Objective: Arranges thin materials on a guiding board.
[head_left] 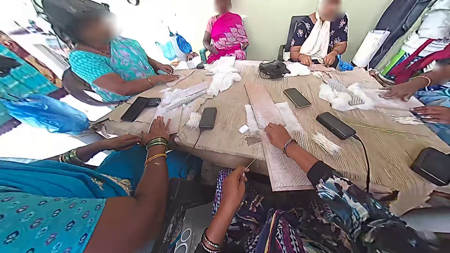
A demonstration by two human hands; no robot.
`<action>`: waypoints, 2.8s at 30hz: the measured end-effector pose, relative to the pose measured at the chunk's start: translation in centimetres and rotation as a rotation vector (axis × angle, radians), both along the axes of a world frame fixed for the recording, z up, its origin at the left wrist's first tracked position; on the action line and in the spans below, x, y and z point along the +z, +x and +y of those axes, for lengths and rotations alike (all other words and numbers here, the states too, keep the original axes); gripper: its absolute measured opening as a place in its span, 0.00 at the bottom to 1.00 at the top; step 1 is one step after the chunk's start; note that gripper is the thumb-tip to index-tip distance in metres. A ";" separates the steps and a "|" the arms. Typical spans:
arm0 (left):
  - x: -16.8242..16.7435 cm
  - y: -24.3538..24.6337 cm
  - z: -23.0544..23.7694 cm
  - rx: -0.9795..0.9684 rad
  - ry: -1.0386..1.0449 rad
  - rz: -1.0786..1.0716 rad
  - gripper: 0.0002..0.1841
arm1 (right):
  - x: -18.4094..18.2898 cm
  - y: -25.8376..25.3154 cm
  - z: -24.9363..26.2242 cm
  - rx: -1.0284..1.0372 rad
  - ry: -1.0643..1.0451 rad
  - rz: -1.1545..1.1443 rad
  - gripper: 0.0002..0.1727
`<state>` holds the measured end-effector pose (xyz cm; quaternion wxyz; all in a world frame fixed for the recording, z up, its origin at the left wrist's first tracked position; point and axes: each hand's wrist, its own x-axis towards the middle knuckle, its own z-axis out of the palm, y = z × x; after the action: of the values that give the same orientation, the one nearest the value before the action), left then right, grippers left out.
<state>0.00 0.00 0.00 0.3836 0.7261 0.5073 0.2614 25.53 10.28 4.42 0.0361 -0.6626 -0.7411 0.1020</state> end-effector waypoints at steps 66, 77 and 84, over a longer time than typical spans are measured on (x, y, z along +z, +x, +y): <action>-0.9 5.9 -2.7 -0.132 0.672 0.151 0.08 | -0.7 0.1 -20.7 0.102 -0.174 0.013 0.52; -0.6 5.0 -4.1 -0.115 0.749 0.091 0.08 | -0.6 1.3 -20.1 0.060 0.339 0.071 0.08; 0.7 6.2 -3.5 -0.255 0.645 0.267 0.11 | -0.5 1.9 -19.5 0.038 0.294 0.083 0.11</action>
<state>6.23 -3.50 0.66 0.0949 0.8947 0.3500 0.2609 27.44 -9.20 3.96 0.1611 -0.6311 -0.7585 0.0203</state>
